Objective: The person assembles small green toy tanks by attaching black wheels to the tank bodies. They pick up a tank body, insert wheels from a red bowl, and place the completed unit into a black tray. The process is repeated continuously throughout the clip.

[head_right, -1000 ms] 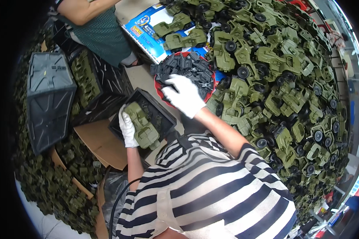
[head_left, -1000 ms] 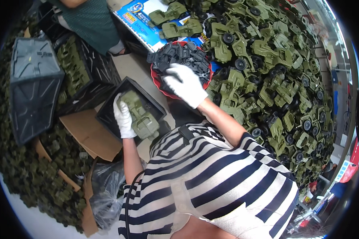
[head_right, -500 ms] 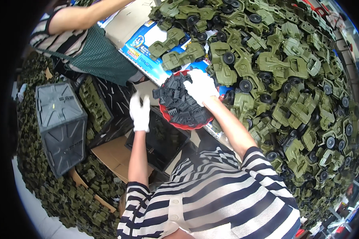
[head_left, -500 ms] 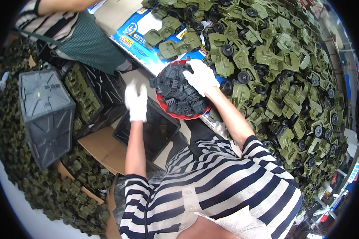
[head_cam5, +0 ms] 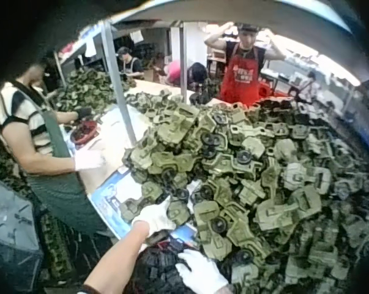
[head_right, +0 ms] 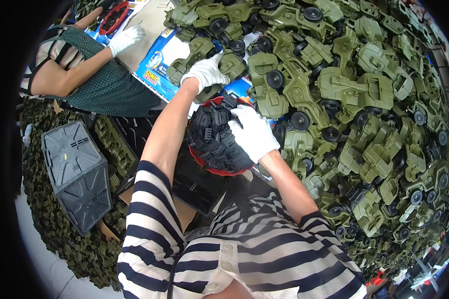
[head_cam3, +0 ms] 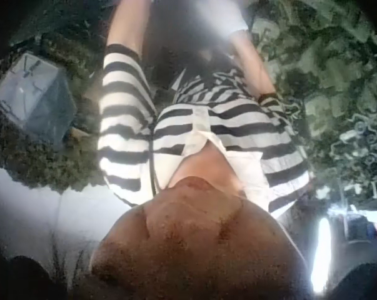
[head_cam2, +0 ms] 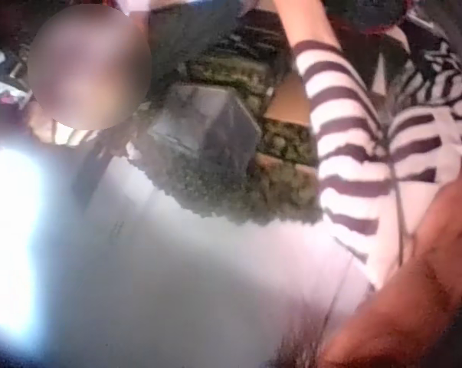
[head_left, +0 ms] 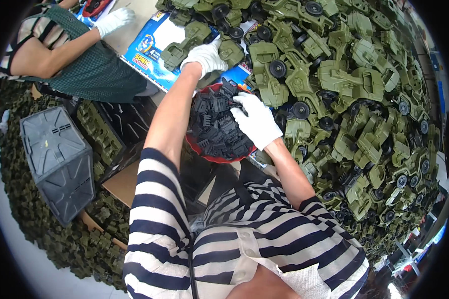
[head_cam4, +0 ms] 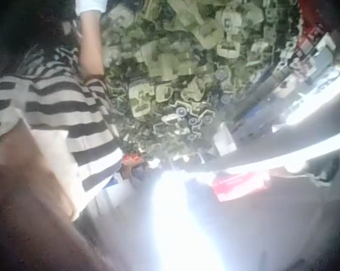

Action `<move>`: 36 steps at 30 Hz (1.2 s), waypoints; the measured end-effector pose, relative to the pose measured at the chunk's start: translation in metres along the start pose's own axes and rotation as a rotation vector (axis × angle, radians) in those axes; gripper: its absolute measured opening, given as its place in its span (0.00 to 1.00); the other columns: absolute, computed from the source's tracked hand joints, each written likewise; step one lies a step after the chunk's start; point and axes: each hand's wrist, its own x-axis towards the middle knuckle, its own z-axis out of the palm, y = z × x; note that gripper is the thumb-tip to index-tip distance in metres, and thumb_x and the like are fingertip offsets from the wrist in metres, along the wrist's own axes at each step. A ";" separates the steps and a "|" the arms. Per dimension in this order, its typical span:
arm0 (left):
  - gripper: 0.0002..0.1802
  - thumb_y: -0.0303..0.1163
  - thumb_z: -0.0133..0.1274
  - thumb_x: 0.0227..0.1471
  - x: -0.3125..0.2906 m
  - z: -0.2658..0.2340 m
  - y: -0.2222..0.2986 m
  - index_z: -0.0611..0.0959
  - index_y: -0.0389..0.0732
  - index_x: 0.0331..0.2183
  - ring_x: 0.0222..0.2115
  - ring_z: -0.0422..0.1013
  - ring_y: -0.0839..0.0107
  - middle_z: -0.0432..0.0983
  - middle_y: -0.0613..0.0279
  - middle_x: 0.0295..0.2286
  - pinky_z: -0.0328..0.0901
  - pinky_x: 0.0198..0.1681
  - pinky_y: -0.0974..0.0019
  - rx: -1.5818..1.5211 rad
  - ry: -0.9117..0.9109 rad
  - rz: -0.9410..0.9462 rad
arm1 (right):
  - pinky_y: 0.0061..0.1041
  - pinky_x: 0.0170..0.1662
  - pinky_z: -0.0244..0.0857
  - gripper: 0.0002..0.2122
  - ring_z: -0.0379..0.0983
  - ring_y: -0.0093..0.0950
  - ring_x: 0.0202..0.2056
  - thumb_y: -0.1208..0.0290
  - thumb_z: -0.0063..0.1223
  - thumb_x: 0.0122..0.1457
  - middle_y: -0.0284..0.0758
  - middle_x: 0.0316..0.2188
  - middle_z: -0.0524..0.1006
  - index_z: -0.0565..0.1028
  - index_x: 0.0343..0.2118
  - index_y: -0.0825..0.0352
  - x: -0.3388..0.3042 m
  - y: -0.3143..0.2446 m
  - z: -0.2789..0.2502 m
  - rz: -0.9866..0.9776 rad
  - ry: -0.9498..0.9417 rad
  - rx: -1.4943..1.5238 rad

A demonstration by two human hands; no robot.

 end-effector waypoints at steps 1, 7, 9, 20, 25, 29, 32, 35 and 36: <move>0.49 0.47 0.65 0.34 -0.009 -0.008 0.001 0.67 0.43 0.59 0.46 0.73 0.50 0.76 0.44 0.45 0.67 0.50 0.56 0.032 0.012 -0.007 | 0.35 0.52 0.66 0.15 0.72 0.43 0.49 0.66 0.55 0.57 0.45 0.49 0.74 0.75 0.46 0.66 0.006 -0.005 -0.002 -0.047 -0.025 -0.048; 0.31 0.39 0.68 0.40 -0.094 -0.043 -0.049 0.78 0.38 0.46 0.41 0.73 0.66 0.77 0.55 0.40 0.68 0.46 0.64 -0.280 0.437 0.105 | 0.38 0.55 0.64 0.24 0.71 0.44 0.51 0.56 0.59 0.53 0.45 0.49 0.74 0.74 0.50 0.63 0.046 -0.028 0.020 -0.168 -0.266 -0.427; 0.22 0.31 0.64 0.44 -0.160 -0.079 -0.009 0.80 0.40 0.44 0.34 0.74 0.72 0.78 0.61 0.35 0.70 0.39 0.67 -0.829 0.305 -0.055 | 0.38 0.55 0.64 0.26 0.71 0.44 0.51 0.55 0.60 0.51 0.45 0.49 0.74 0.73 0.51 0.62 0.051 -0.022 0.028 -0.170 -0.323 -0.498; 0.45 0.28 0.64 0.47 -0.389 0.047 -0.002 0.58 0.35 0.62 0.49 0.69 0.72 0.69 0.58 0.52 0.64 0.54 0.67 -1.582 0.397 -0.285 | 0.28 0.40 0.69 0.13 0.76 0.31 0.32 0.64 0.61 0.53 0.37 0.33 0.79 0.79 0.39 0.65 0.012 -0.055 0.005 -0.196 -0.032 -0.176; 0.48 0.29 0.68 0.42 -0.404 0.061 0.054 0.61 0.34 0.61 0.51 0.68 0.70 0.68 0.57 0.53 0.62 0.56 0.65 -1.738 0.253 -0.229 | 0.29 0.43 0.69 0.14 0.76 0.28 0.36 0.64 0.54 0.59 0.36 0.36 0.80 0.76 0.44 0.66 -0.041 -0.101 0.007 -0.235 -0.487 0.063; 0.46 0.31 0.68 0.43 -0.406 0.063 0.059 0.62 0.33 0.60 0.49 0.69 0.72 0.71 0.58 0.50 0.64 0.54 0.68 -1.704 0.178 -0.254 | 0.32 0.58 0.59 0.30 0.69 0.36 0.54 0.56 0.48 0.63 0.45 0.54 0.73 0.57 0.66 0.60 -0.035 -0.085 -0.005 -0.372 -1.074 0.326; 0.46 0.31 0.68 0.43 -0.410 0.063 0.060 0.63 0.33 0.59 0.48 0.70 0.72 0.72 0.58 0.49 0.64 0.53 0.68 -1.684 0.119 -0.221 | 0.30 0.66 0.49 0.38 0.57 0.33 0.64 0.51 0.55 0.59 0.43 0.63 0.63 0.56 0.65 0.70 -0.034 -0.092 -0.025 -0.226 -1.213 0.043; 0.47 0.32 0.69 0.41 -0.412 0.068 0.058 0.63 0.33 0.60 0.48 0.70 0.72 0.72 0.57 0.49 0.64 0.53 0.69 -1.601 0.116 -0.144 | 0.30 0.64 0.52 0.37 0.60 0.33 0.62 0.52 0.56 0.57 0.42 0.62 0.65 0.58 0.64 0.70 -0.045 -0.099 -0.024 -0.184 -1.119 0.088; 0.48 0.33 0.69 0.41 -0.413 0.074 0.058 0.63 0.33 0.60 0.48 0.70 0.72 0.72 0.56 0.49 0.64 0.53 0.69 -1.573 0.138 -0.132 | 0.30 0.64 0.52 0.36 0.60 0.32 0.62 0.54 0.57 0.57 0.41 0.62 0.65 0.59 0.63 0.70 -0.048 -0.098 -0.025 -0.273 -1.094 0.045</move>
